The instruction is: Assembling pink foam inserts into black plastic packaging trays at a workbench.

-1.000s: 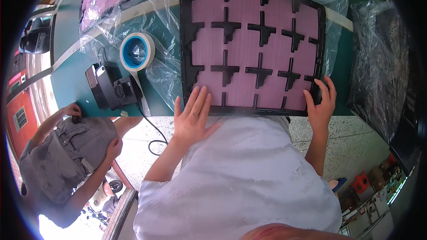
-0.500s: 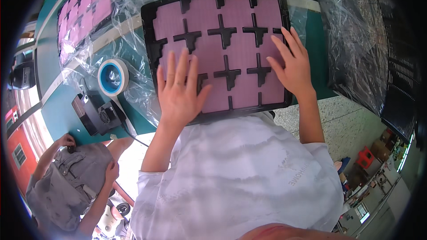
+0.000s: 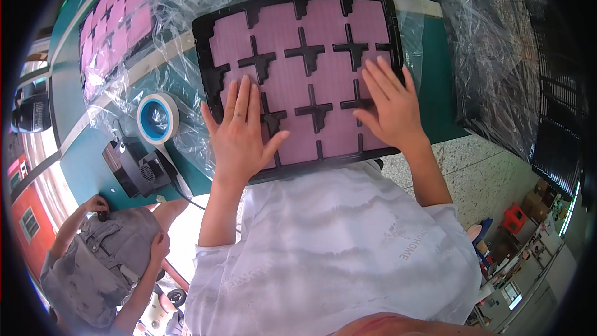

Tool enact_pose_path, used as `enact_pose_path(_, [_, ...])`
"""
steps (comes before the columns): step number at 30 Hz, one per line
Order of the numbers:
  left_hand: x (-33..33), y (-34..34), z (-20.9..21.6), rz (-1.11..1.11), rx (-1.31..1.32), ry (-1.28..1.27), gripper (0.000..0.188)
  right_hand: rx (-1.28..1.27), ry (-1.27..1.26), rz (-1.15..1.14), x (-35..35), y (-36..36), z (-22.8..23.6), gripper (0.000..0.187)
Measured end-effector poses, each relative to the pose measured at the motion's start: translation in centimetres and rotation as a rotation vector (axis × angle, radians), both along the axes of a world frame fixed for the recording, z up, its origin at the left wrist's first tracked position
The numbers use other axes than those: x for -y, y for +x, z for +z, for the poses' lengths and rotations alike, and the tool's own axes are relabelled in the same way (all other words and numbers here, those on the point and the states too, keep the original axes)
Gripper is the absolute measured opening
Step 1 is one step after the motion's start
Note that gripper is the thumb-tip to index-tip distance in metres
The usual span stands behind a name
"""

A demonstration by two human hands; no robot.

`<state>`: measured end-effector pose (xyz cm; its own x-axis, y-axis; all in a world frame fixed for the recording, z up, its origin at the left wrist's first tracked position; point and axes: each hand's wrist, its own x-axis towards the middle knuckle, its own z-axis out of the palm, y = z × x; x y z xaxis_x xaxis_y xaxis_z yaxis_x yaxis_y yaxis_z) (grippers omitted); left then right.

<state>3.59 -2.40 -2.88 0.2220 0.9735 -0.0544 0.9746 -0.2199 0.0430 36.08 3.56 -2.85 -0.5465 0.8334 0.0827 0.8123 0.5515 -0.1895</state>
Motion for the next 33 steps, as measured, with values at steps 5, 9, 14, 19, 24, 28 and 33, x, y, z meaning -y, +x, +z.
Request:
enact_pose_path(5, [0.0,-0.4,0.0,-0.015,-0.006,-0.025,0.097,0.118,-0.074,-0.043,0.3,0.9,-0.3,0.087])
enact_pose_path(9, [-0.2,-0.4,0.2,-0.022,0.014,-0.006,0.096,0.155,-0.060,-0.064,0.0,0.9,0.3,0.085])
enact_pose_path(14, [-3.7,1.0,2.1,-0.130,0.120,0.058,0.090,-0.103,0.106,-0.099,-3.6,0.3,0.9,0.073])
enact_pose_path(19, [-8.8,5.6,3.4,-0.234,0.279,0.234,0.077,-0.557,0.206,-0.449,-10.1,1.2,-1.5,0.023])
enact_pose_path(24, [-13.3,9.0,-0.5,-0.326,0.261,0.176,0.082,-0.310,0.223,-0.524,-11.8,-0.3,-2.0,0.028])
enact_pose_path(28, [-13.9,9.5,-2.1,-0.292,0.216,0.120,0.087,-0.154,0.220,-0.584,-11.5,-1.4,-0.9,0.033])
enact_pose_path(33, [-13.9,9.6,-2.4,-0.290,0.233,0.126,0.088,-0.183,0.256,-0.630,-11.2,-1.3,-1.1,0.033])
